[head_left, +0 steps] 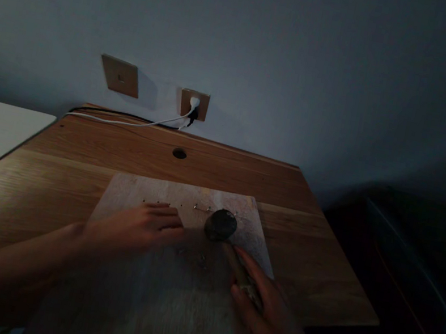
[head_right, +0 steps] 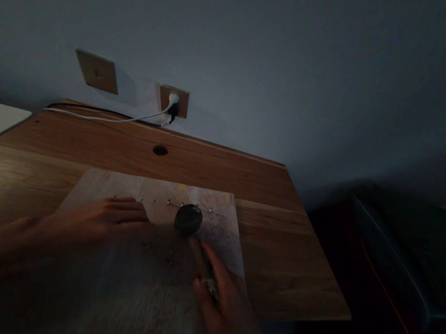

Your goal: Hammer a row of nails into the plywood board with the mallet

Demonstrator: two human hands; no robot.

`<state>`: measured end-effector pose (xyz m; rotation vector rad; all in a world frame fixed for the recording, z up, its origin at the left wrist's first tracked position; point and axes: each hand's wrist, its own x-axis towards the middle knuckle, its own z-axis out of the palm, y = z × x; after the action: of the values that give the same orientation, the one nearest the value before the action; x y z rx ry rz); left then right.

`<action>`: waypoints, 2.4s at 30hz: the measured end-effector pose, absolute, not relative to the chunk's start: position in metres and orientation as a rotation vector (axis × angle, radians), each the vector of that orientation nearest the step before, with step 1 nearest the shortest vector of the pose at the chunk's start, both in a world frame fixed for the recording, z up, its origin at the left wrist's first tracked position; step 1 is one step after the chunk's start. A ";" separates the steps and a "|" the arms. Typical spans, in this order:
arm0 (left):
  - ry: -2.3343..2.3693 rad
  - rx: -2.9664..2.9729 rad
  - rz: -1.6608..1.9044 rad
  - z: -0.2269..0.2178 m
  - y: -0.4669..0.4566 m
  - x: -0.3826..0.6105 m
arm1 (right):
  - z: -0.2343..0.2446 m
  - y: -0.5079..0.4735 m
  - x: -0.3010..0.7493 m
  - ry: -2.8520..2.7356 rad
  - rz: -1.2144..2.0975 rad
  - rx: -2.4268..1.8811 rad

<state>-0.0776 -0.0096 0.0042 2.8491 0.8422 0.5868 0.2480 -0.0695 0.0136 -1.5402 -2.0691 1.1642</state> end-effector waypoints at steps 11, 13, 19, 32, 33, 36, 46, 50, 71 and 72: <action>1.243 2.255 0.886 -0.019 0.040 -0.084 | 0.012 -0.069 0.248 -2.061 1.105 -1.524; 1.258 2.233 0.882 -0.020 0.037 -0.083 | 0.011 -0.069 0.249 -2.057 1.113 -1.537; 1.287 2.256 0.855 -0.013 0.031 -0.080 | 0.014 -0.069 0.248 -2.033 1.171 -1.551; 1.327 2.288 0.878 -0.017 0.035 -0.079 | 0.012 -0.070 0.249 -2.034 1.147 -1.572; 1.326 2.282 0.867 -0.017 0.035 -0.079 | 0.011 -0.070 0.249 -2.035 1.142 -1.576; 1.320 2.268 0.836 -0.017 0.035 -0.080 | 0.009 -0.069 0.249 -2.032 1.147 -1.593; 1.358 2.272 0.793 -0.022 0.039 -0.080 | 0.014 -0.070 0.247 -2.043 1.153 -1.535; 1.337 2.274 0.783 -0.022 0.041 -0.081 | 0.014 -0.067 0.245 -2.034 1.160 -1.530; 1.369 2.208 0.740 -0.028 0.043 -0.083 | 0.028 -0.025 0.190 -2.150 1.097 -1.287; 1.355 2.212 0.737 -0.028 0.043 -0.083 | 0.028 -0.026 0.190 -2.143 1.094 -1.287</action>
<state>-0.0828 0.0428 -0.0279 2.2119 1.3550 0.7373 0.1903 -0.0260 0.0281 -1.2873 -2.1434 1.0941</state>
